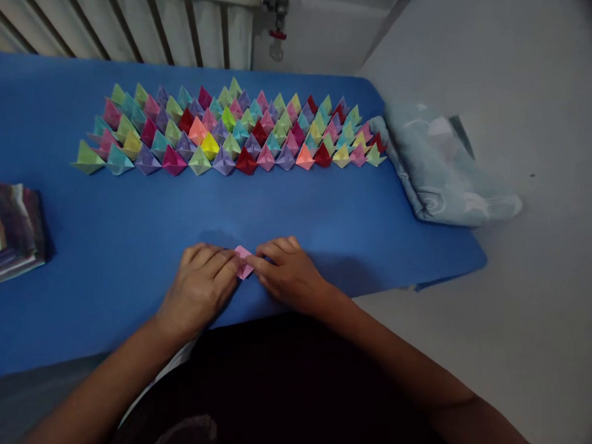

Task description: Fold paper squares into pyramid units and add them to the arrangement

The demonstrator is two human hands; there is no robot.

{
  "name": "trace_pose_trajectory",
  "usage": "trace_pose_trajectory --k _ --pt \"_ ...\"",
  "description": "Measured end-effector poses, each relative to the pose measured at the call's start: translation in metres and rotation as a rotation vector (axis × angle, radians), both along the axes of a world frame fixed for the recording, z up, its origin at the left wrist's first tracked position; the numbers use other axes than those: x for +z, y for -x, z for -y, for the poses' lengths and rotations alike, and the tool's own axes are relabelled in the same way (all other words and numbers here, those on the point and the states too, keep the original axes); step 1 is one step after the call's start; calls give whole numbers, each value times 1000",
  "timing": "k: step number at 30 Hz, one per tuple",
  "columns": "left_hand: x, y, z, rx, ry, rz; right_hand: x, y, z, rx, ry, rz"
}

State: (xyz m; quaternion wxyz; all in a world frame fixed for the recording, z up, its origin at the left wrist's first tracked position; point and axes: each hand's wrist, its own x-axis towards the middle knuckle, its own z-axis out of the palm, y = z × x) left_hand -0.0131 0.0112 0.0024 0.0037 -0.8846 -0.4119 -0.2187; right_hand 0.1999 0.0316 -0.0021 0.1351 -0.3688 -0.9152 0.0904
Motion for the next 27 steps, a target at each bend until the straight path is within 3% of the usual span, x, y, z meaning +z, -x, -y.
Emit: trace_pose_trajectory --k 6,11,20,27 --pt "-4 2 4 37 -30 34 3 -1 5 -28 -11 -16" --pt "-3 9 1 43 7 77 3 3 8 -129 32 -91" --pt "0 7 -3 201 215 173 5 15 4 -325 210 -263" --pt "-3 0 -6 335 291 189 10 19 -4 -417 326 -248"
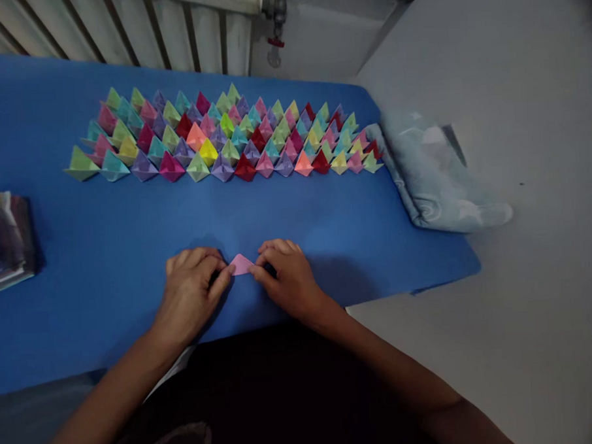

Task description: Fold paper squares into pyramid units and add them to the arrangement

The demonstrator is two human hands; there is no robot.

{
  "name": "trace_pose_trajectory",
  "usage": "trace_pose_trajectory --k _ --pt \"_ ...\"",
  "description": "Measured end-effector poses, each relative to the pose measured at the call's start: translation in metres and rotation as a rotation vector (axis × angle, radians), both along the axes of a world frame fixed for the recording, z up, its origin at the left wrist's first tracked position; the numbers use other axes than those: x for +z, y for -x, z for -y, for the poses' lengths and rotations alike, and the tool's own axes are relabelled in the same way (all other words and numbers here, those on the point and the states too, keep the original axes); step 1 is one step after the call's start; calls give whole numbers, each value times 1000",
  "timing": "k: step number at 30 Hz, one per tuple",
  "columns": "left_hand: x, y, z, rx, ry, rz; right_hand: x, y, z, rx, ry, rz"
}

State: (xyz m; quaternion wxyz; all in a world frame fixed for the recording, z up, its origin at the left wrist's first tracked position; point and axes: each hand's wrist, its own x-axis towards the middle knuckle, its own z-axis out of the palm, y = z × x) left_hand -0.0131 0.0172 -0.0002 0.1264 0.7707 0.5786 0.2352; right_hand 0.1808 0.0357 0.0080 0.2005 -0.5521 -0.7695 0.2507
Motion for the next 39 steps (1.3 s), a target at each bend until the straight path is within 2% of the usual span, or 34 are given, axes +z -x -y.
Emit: trace_pose_trajectory --k 17,19,24,26,30,34,39 --pt "-9 0 -1 -10 -143 -182 3 6 -2 -15 9 106" --pt "-9 2 -4 -70 -201 -176 3 7 -2 -26 8 108" --pt "-9 14 -13 -426 -295 -166 3 5 -2 -43 26 84" --pt "-9 20 -15 -496 -306 -175 2 2 -1 -42 27 68" --pt "-7 27 -12 -505 -320 -174 -1 -3 -1 -45 8 42" --pt "1 18 -9 -458 -281 -138 2 -7 -1 -51 37 3" --pt "14 6 -29 -573 -108 -214 8 -13 -2 -67 79 -99"
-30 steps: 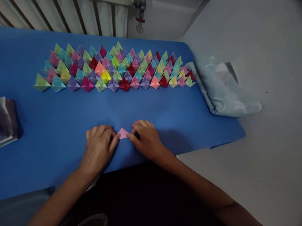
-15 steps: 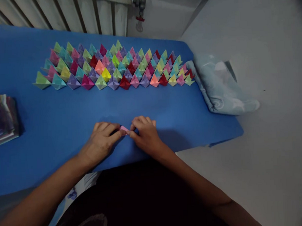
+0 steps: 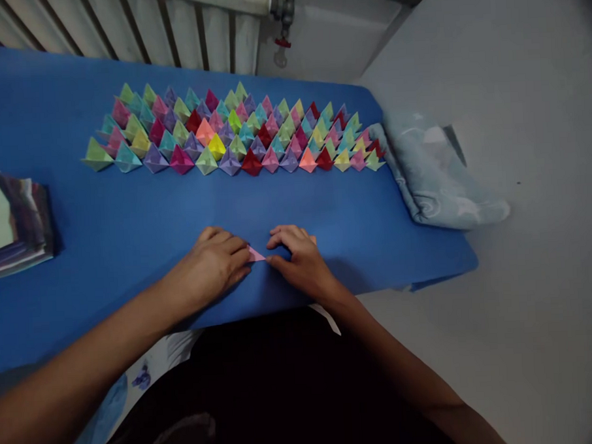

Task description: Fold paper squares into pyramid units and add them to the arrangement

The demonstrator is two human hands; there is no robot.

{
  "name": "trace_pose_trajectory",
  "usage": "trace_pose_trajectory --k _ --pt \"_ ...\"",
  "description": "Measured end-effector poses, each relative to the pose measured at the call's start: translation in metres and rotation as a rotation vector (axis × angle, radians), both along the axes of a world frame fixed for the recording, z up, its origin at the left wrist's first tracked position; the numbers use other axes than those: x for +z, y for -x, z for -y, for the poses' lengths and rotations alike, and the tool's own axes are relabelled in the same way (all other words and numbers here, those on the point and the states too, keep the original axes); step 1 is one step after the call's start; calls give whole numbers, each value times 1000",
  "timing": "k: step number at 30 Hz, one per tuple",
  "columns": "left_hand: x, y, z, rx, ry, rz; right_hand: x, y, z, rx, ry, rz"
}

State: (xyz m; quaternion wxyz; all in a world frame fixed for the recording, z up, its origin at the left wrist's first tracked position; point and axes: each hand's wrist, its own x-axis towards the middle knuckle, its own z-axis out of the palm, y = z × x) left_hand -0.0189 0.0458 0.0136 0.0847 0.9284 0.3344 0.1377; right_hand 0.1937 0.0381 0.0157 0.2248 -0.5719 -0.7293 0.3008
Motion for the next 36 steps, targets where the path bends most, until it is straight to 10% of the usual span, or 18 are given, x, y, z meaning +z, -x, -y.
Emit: trace_pose_trajectory --k 7,24,31,36 --pt "3 1 -36 -75 293 4 -3 -10 -1 -37 6 -216" --pt "7 2 -35 -82 344 -29 -3 -10 -1 -13 5 -182" --pt "6 -15 3 270 60 -165 -7 -9 -1 -23 -29 -175" --pt "3 -19 4 478 93 141 -4 3 6 -115 -73 -315"
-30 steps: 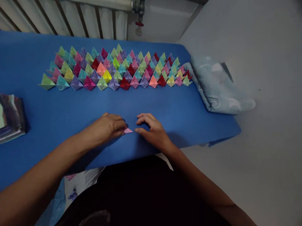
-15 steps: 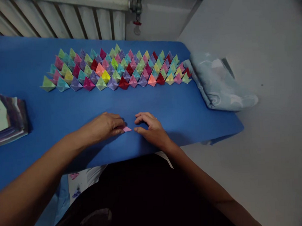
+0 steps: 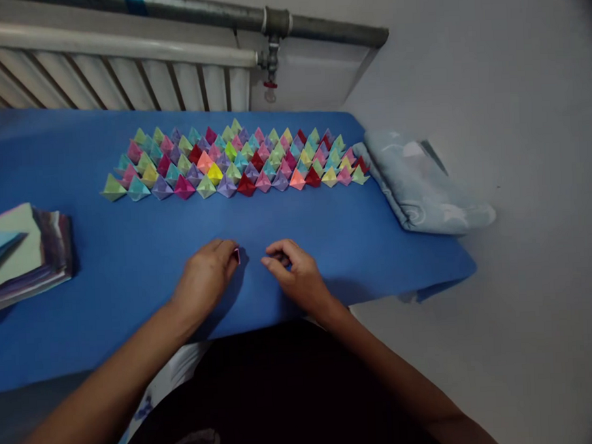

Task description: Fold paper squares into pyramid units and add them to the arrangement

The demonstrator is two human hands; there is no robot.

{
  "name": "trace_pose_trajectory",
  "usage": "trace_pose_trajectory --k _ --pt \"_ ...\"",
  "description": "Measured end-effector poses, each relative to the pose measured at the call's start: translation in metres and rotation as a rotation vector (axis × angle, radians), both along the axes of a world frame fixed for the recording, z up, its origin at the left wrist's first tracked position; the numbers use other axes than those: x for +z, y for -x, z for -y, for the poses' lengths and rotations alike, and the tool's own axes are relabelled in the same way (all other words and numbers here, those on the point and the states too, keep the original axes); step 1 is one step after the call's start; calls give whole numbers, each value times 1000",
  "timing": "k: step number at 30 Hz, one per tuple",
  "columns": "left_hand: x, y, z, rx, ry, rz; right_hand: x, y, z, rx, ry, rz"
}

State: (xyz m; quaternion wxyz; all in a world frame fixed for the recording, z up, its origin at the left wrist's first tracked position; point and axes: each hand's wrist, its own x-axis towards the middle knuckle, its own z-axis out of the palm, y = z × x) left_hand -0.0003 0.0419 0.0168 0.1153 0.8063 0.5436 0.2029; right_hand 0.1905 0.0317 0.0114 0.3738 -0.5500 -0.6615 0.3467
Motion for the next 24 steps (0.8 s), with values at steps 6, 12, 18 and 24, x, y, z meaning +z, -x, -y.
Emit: trace_pose_trajectory --k 6,12,18,24 --pt "3 -21 9 58 -125 246 9 18 3 42 -108 -12" --pt "14 -27 16 165 20 408 11 12 2 51 -104 149" --pt "25 -32 20 204 320 782 8 13 9 39 -24 -147" --pt "31 -28 17 276 663 1246 9 7 13 46 -111 -120"
